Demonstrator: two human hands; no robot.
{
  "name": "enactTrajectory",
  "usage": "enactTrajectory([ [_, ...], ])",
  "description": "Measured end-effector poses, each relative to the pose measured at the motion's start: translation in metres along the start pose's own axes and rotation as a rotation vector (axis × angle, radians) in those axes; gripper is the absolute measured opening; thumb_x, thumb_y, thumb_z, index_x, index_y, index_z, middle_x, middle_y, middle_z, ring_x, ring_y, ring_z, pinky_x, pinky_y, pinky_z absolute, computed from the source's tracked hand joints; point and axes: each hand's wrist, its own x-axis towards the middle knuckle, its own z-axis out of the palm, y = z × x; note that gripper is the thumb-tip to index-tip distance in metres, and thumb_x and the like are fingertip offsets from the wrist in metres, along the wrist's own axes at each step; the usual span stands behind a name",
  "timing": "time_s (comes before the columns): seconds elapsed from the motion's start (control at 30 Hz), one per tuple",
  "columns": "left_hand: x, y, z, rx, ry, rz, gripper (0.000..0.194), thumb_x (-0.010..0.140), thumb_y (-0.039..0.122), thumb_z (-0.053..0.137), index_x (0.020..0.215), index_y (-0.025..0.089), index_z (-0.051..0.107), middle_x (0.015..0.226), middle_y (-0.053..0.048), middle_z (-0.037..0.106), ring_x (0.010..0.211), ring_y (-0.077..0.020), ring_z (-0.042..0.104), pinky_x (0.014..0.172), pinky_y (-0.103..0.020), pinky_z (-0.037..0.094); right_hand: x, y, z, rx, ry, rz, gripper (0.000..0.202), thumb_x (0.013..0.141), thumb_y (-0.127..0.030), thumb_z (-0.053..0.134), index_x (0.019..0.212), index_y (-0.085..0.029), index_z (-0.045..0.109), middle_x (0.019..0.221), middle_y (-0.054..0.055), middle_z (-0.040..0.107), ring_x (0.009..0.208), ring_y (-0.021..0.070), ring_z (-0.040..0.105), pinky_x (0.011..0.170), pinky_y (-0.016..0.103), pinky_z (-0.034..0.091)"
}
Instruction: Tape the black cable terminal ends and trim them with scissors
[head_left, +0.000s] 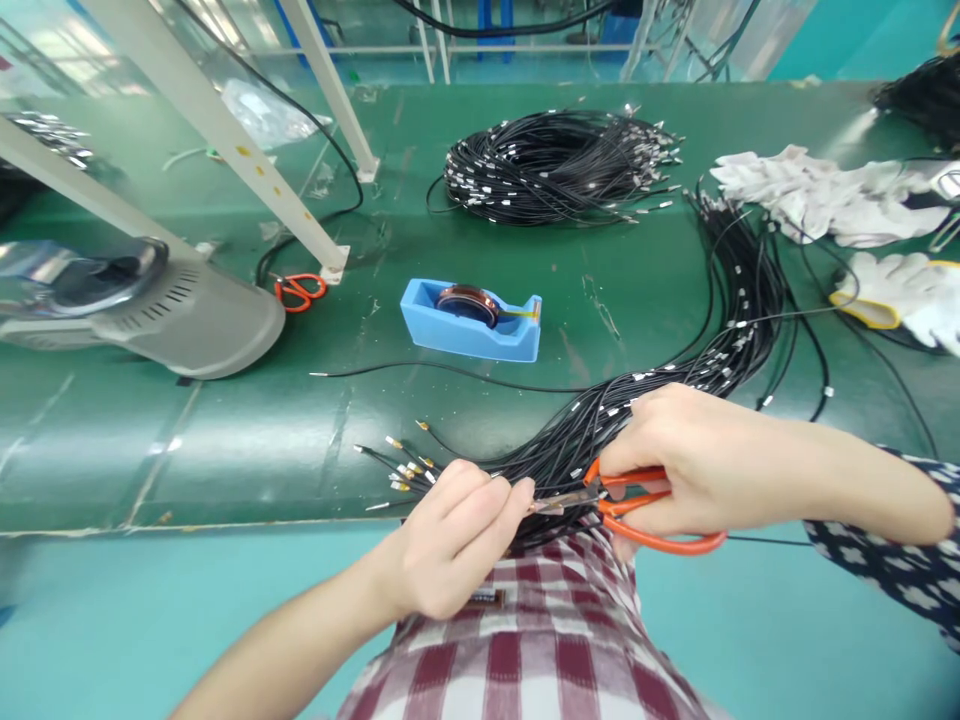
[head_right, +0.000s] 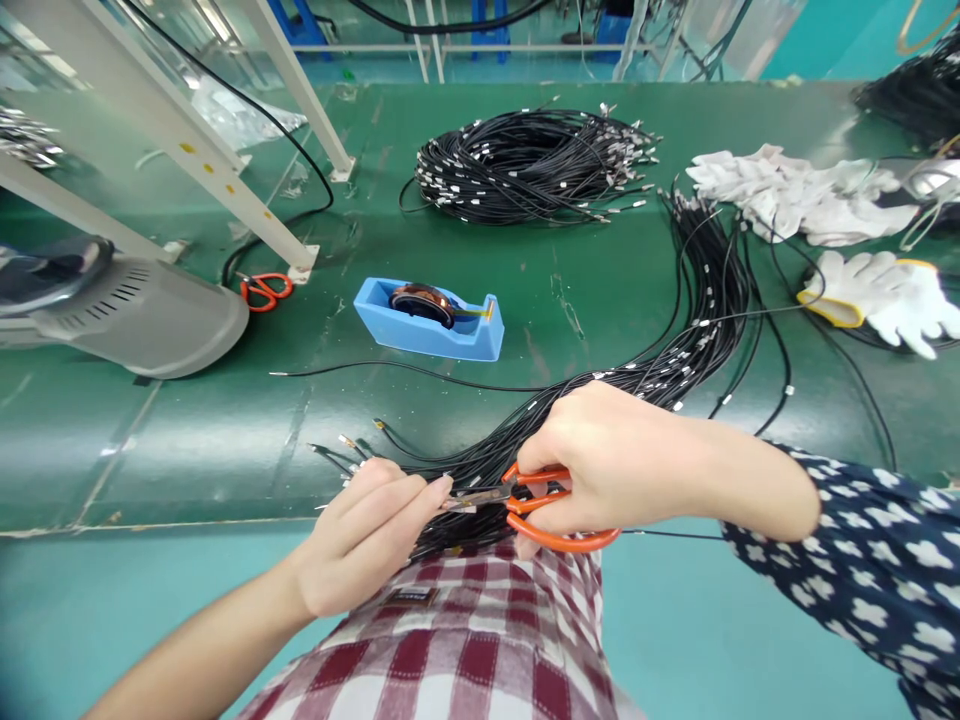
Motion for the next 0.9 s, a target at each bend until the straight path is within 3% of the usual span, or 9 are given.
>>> enactTrajectory([
  [0.37,0.002,0.001,-0.003,0.02,-0.011,0.026,0.028,0.092,0.003,0.048,0.117,0.001,0.06,0.079,-0.013,0.069,0.069,-0.0197,0.059,0.054,-0.034,0.047,0.003,0.0,0.001,-0.015,-0.048,-0.006,0.028,0.071,-0.02,0.057,0.055,-0.02,0.034,0.047,-0.008,0.029,0.047,0.0094,0.018,0.047,0.024,0.02],
  [0.5,0.003,0.001,-0.004,0.012,0.01,0.051,0.023,0.088,0.0,0.051,0.107,-0.004,0.064,0.078,-0.016,0.069,0.069,-0.0213,0.059,0.053,-0.035,0.045,0.004,0.002,0.003,-0.012,-0.052,-0.023,0.029,0.07,-0.019,0.056,0.056,-0.02,0.031,0.048,-0.008,0.025,0.049,0.0099,0.016,0.048,0.025,0.018],
  [0.77,0.003,0.001,-0.005,0.04,-0.009,0.044,0.023,0.092,0.004,0.05,0.109,0.003,0.066,0.078,-0.012,0.069,0.068,-0.0191,0.06,0.054,-0.033,0.047,0.009,0.014,0.013,0.198,-0.118,-0.014,0.037,0.073,-0.019,0.063,0.057,-0.018,0.029,0.053,-0.008,0.02,0.05,0.0079,0.018,0.047,0.022,0.019],
  [0.9,0.002,0.001,-0.005,0.019,0.007,0.048,0.022,0.09,0.001,0.051,0.104,-0.001,0.066,0.077,-0.014,0.069,0.068,-0.02,0.06,0.053,-0.033,0.047,0.011,0.02,0.021,0.336,-0.172,-0.007,0.042,0.075,-0.024,0.068,0.055,-0.018,0.031,0.054,-0.009,0.021,0.051,0.0069,0.017,0.045,0.021,0.019],
])
